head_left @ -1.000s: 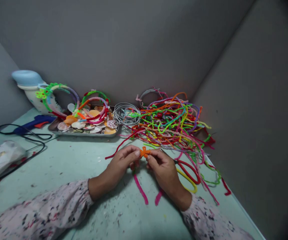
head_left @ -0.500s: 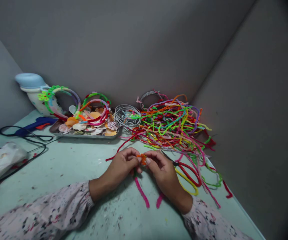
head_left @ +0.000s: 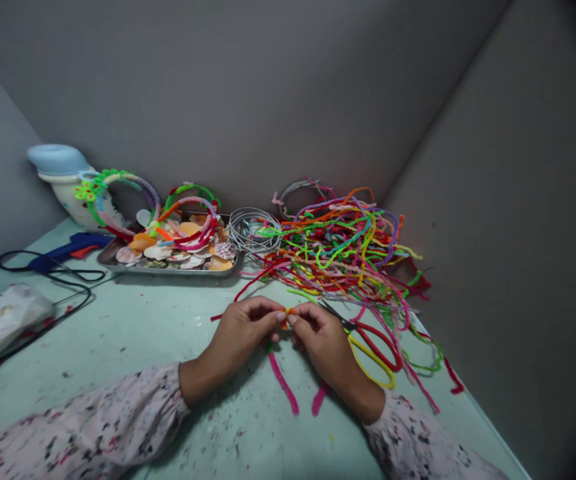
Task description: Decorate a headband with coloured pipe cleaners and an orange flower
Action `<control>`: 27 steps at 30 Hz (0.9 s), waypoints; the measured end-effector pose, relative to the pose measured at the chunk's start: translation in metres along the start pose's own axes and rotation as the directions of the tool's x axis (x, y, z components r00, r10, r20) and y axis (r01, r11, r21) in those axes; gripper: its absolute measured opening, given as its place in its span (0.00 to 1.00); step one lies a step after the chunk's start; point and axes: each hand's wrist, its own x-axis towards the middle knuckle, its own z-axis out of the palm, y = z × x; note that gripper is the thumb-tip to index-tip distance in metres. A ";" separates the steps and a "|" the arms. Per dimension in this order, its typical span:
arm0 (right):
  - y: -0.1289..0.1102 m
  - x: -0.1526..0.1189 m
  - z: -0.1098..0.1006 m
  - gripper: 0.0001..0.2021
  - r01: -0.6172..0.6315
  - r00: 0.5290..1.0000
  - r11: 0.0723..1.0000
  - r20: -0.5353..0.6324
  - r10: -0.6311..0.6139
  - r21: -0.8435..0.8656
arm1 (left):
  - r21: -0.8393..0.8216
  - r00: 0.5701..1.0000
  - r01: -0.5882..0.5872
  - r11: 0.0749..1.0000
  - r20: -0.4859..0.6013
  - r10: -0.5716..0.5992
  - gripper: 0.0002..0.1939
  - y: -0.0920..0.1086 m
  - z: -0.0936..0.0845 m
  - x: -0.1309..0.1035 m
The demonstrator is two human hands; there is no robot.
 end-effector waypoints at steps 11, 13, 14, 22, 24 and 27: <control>-0.004 0.001 -0.001 0.08 -0.159 0.987 0.986 0.034 0.158 0.048 | 0.132 0.992 -0.108 0.985 0.074 0.099 0.08 -0.013 -0.001 0.001; -0.004 0.001 -0.002 0.08 -0.172 0.984 0.984 0.056 0.169 0.053 | 0.134 0.992 -0.114 0.984 0.064 0.106 0.09 -0.014 -0.002 0.001; -0.003 0.001 -0.003 0.08 -0.168 0.984 0.984 0.073 0.164 0.065 | 0.132 0.992 -0.118 0.984 0.062 0.110 0.09 -0.013 -0.002 0.000; 0.004 0.005 -0.010 0.11 -0.134 0.988 0.954 0.108 0.109 0.268 | -0.095 0.987 -0.049 0.994 0.145 0.062 0.08 -0.003 -0.001 0.000; 0.005 0.006 -0.010 0.11 -0.148 0.981 0.953 0.159 0.109 0.265 | -0.140 0.980 -0.001 0.990 0.197 0.029 0.08 -0.003 -0.001 0.000; 0.007 0.006 -0.011 0.11 -0.160 0.968 0.946 0.230 0.095 0.283 | -0.173 0.974 0.041 0.984 0.227 0.000 0.10 -0.005 -0.002 -0.001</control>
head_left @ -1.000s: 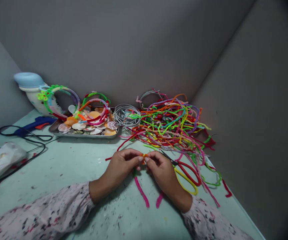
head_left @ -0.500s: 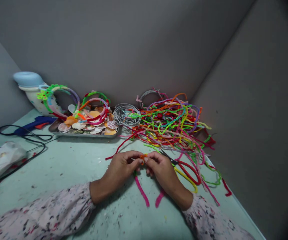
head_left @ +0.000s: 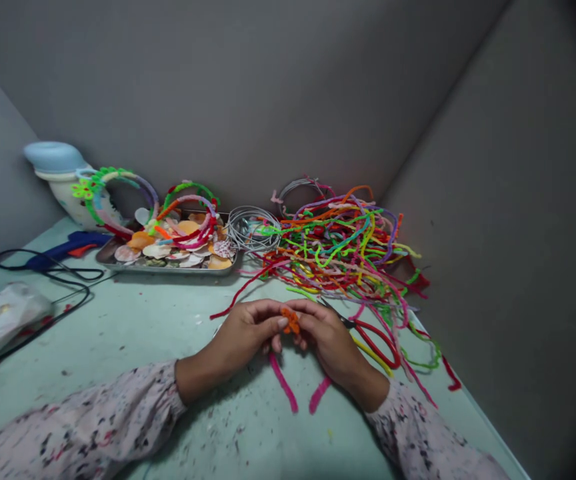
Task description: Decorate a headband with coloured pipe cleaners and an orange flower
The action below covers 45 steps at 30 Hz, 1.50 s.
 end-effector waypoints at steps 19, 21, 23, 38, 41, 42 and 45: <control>-0.003 -0.002 -0.001 0.10 -0.024 0.997 0.994 0.075 0.017 0.103 | -0.314 0.979 0.192 0.930 0.124 -0.160 0.10 0.000 -0.009 0.003; -0.002 -0.002 -0.001 0.10 -0.020 0.997 0.994 0.080 0.012 0.105 | -0.335 0.978 0.200 0.921 0.119 -0.169 0.09 0.000 -0.009 0.003; -0.001 -0.001 -0.002 0.10 -0.014 0.996 0.994 0.086 0.005 0.104 | -0.362 0.978 0.206 0.909 0.118 -0.174 0.08 0.000 -0.009 0.003; -0.003 -0.003 0.003 0.11 -0.007 0.999 0.998 0.036 0.010 -0.067 | -0.368 0.977 0.206 0.907 0.137 -0.166 0.07 0.000 -0.007 0.002; -0.004 -0.003 0.005 0.10 -0.013 1.000 0.994 0.011 0.014 -0.107 | -0.317 0.980 0.193 0.928 0.115 -0.165 0.07 0.001 -0.005 0.002; -0.005 -0.003 0.005 0.10 -0.013 1.000 0.993 0.008 0.014 -0.114 | -0.306 0.981 0.189 0.933 0.105 -0.164 0.06 0.001 -0.005 0.002; -0.005 -0.003 0.006 0.10 0.003 1.000 0.993 -0.004 -0.004 -0.117 | -0.268 0.985 0.172 0.948 0.065 -0.160 0.06 0.002 -0.005 0.002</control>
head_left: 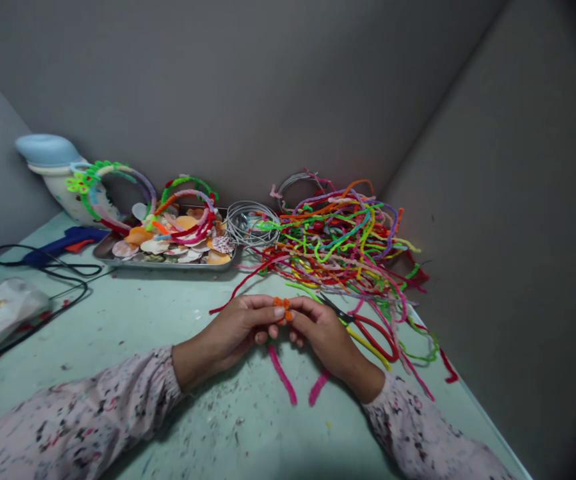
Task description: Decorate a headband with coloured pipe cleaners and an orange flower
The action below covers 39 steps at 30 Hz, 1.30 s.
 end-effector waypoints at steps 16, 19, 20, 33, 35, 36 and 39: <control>0.004 -0.003 0.002 0.08 0.129 0.983 0.984 -0.116 -0.143 -0.123 | 0.256 0.995 -0.013 0.967 -0.097 0.039 0.08 -0.002 0.000 -0.001; 0.003 -0.003 0.002 0.07 0.087 0.989 0.992 -0.109 -0.097 -0.089 | 0.238 0.997 -0.013 0.971 -0.075 0.032 0.08 -0.002 -0.001 -0.001; 0.003 -0.003 0.002 0.07 0.080 0.991 0.994 -0.104 -0.088 -0.076 | 0.230 0.997 -0.012 0.973 -0.069 0.029 0.07 -0.003 -0.001 -0.001; 0.004 -0.004 -0.001 0.07 0.081 0.994 0.997 0.072 -0.082 0.018 | 0.180 0.998 0.063 0.982 0.005 -0.065 0.05 0.003 -0.001 -0.003; 0.003 -0.004 -0.001 0.07 0.078 0.994 0.996 0.067 -0.080 0.040 | 0.155 0.998 0.067 0.986 -0.002 -0.068 0.05 0.002 -0.001 -0.003; 0.003 -0.004 0.000 0.07 0.078 0.995 0.996 0.063 -0.081 0.052 | 0.143 0.998 0.065 0.988 -0.005 -0.065 0.05 0.001 0.000 -0.003; 0.003 -0.004 0.002 0.08 0.083 0.995 0.992 0.055 -0.089 0.092 | 0.114 0.999 0.053 0.992 0.001 -0.053 0.05 0.000 0.000 -0.003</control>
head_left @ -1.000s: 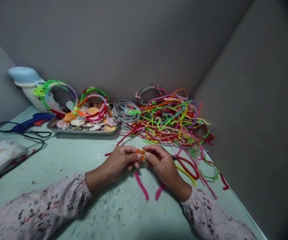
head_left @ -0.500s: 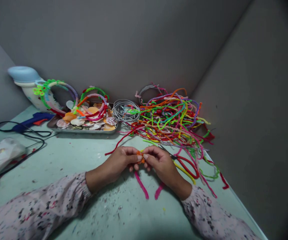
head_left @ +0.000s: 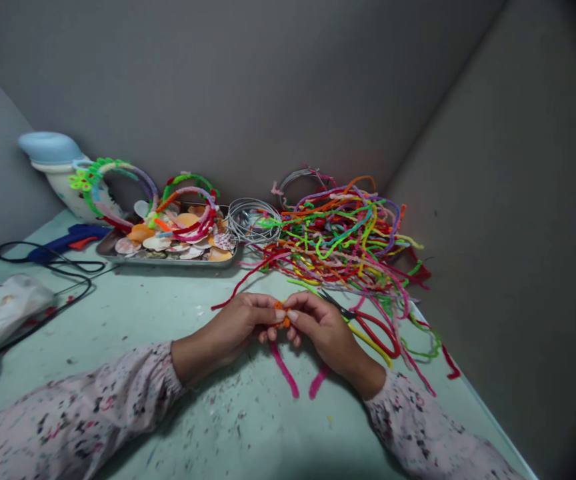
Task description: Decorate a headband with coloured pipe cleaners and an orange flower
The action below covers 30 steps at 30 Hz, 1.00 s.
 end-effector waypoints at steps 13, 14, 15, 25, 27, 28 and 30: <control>-0.006 0.000 -0.005 0.06 0.061 0.996 0.979 -0.050 -0.072 -0.194 | 0.253 0.998 0.053 0.966 -0.041 -0.044 0.08 -0.002 0.000 0.000; -0.005 0.001 -0.005 0.06 0.062 0.996 0.972 -0.045 -0.074 -0.226 | 0.267 0.998 0.055 0.962 -0.046 -0.045 0.08 -0.003 0.000 0.000; -0.005 0.001 -0.004 0.06 0.059 0.996 0.966 -0.043 -0.072 -0.253 | 0.280 0.998 0.055 0.959 -0.054 -0.042 0.08 -0.004 0.000 -0.001; -0.002 0.003 0.000 0.05 0.046 0.998 0.931 -0.018 -0.056 -0.363 | 0.314 0.995 0.041 0.949 -0.098 -0.010 0.06 -0.010 -0.002 0.001; -0.002 0.002 0.001 0.05 0.054 0.998 0.929 -0.018 -0.065 -0.366 | 0.288 0.996 0.028 0.957 -0.091 -0.002 0.06 -0.012 -0.001 0.002; -0.002 0.002 0.001 0.05 0.056 0.997 0.927 -0.022 -0.069 -0.370 | 0.273 0.996 0.017 0.962 -0.086 0.006 0.05 -0.013 -0.001 0.002; -0.002 0.001 0.002 0.06 0.057 0.997 0.922 -0.034 -0.076 -0.383 | 0.245 0.996 -0.007 0.970 -0.085 0.028 0.05 -0.015 -0.001 0.003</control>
